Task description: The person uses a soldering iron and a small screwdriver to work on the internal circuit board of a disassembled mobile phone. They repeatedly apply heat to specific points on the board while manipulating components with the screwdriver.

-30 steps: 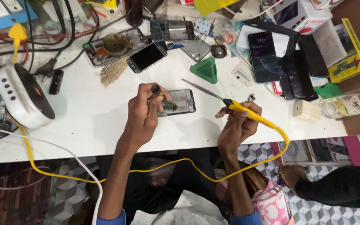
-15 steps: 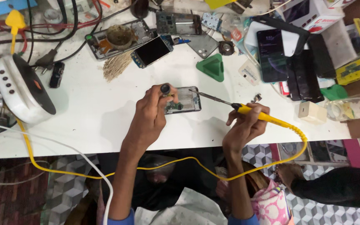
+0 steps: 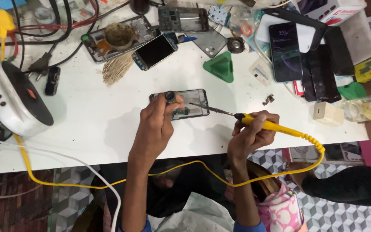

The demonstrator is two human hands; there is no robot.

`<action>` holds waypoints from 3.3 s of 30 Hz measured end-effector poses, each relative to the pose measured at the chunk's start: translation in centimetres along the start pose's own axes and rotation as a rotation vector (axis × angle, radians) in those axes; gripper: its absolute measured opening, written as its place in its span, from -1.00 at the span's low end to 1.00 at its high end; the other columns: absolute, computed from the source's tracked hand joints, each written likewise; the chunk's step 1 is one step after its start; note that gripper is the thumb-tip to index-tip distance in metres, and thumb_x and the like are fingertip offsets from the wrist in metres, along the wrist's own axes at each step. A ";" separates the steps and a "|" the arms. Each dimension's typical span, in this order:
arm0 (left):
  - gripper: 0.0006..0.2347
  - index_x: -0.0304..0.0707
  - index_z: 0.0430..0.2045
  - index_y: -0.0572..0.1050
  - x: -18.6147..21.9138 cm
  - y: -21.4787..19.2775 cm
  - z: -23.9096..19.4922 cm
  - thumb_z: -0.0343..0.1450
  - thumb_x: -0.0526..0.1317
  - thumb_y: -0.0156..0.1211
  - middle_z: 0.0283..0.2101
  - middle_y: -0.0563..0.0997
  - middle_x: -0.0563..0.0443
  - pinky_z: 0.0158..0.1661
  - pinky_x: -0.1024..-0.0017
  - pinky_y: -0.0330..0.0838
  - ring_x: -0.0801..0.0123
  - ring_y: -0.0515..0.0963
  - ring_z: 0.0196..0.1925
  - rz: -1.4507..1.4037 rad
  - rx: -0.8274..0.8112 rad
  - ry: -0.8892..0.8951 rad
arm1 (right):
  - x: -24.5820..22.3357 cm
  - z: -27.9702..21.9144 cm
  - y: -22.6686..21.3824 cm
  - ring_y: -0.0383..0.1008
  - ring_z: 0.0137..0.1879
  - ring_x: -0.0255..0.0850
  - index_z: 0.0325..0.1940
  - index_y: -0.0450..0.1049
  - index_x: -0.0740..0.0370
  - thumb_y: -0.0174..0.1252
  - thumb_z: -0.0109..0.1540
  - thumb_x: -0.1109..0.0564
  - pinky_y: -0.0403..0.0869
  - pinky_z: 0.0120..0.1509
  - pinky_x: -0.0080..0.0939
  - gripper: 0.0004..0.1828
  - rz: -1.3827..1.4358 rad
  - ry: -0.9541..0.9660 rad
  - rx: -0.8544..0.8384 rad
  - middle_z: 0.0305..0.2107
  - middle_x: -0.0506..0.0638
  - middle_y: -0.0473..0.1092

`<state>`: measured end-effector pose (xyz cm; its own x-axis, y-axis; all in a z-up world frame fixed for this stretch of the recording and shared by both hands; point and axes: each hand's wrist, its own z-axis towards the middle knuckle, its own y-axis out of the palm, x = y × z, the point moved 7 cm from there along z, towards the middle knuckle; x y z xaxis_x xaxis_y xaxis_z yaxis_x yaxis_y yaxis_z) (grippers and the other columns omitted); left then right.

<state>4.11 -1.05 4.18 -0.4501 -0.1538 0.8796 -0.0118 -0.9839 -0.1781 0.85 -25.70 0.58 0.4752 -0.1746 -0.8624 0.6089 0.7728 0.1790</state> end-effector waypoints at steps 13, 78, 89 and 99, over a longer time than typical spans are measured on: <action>-0.72 -0.71 0.04 0.25 0.0 0.1 -0.1 0.43 -0.64 -0.11 -0.10 0.59 -0.34 -0.07 0.35 0.59 0.01 0.72 -0.08 0.077 0.021 0.168 | -1.0 -0.4 0.7 0.18 -0.65 -0.39 -0.22 0.24 0.29 -0.03 0.50 -0.05 0.16 -0.61 -0.40 -0.63 -0.106 -0.089 -0.058 -0.59 -0.04 0.27; -0.80 -0.55 -0.17 0.43 0.3 0.3 -0.2 0.43 -0.62 -0.13 -0.15 0.68 -0.24 -0.10 0.36 0.66 0.13 0.76 -0.13 0.073 0.015 0.060 | -0.9 -0.5 1.1 0.17 -0.65 -0.46 -0.23 0.27 0.29 -0.04 0.50 0.03 0.17 -0.60 -0.44 -0.69 -0.064 -0.091 -0.144 -0.67 -0.14 0.22; -0.79 -0.64 -0.14 0.39 1.0 0.2 -0.2 0.39 -0.63 -0.12 -0.15 0.65 -0.27 -0.10 0.34 0.62 0.07 0.73 -0.12 0.112 0.017 0.157 | -1.1 -0.3 1.2 0.18 -0.64 -0.47 -0.26 0.28 0.30 -0.03 0.48 0.05 0.17 -0.60 -0.44 -0.69 -0.058 -0.103 -0.130 -0.68 -0.16 0.21; -0.81 -0.61 -0.18 0.39 1.6 0.1 -0.2 0.38 -0.63 -0.10 -0.18 0.66 -0.25 -0.14 0.30 0.63 0.06 0.73 -0.15 0.114 0.021 0.180 | -0.2 -0.8 0.5 0.12 -0.52 -0.47 -0.27 0.30 0.32 0.01 0.48 0.14 0.10 -0.44 -0.43 -0.73 0.017 -0.173 -0.110 -0.56 -0.11 0.24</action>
<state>3.19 -1.36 5.47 -0.5993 -0.2477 0.7612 0.0659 -0.9630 -0.2615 0.58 -24.80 0.47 0.5928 -0.2560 -0.7636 0.5311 0.8370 0.1317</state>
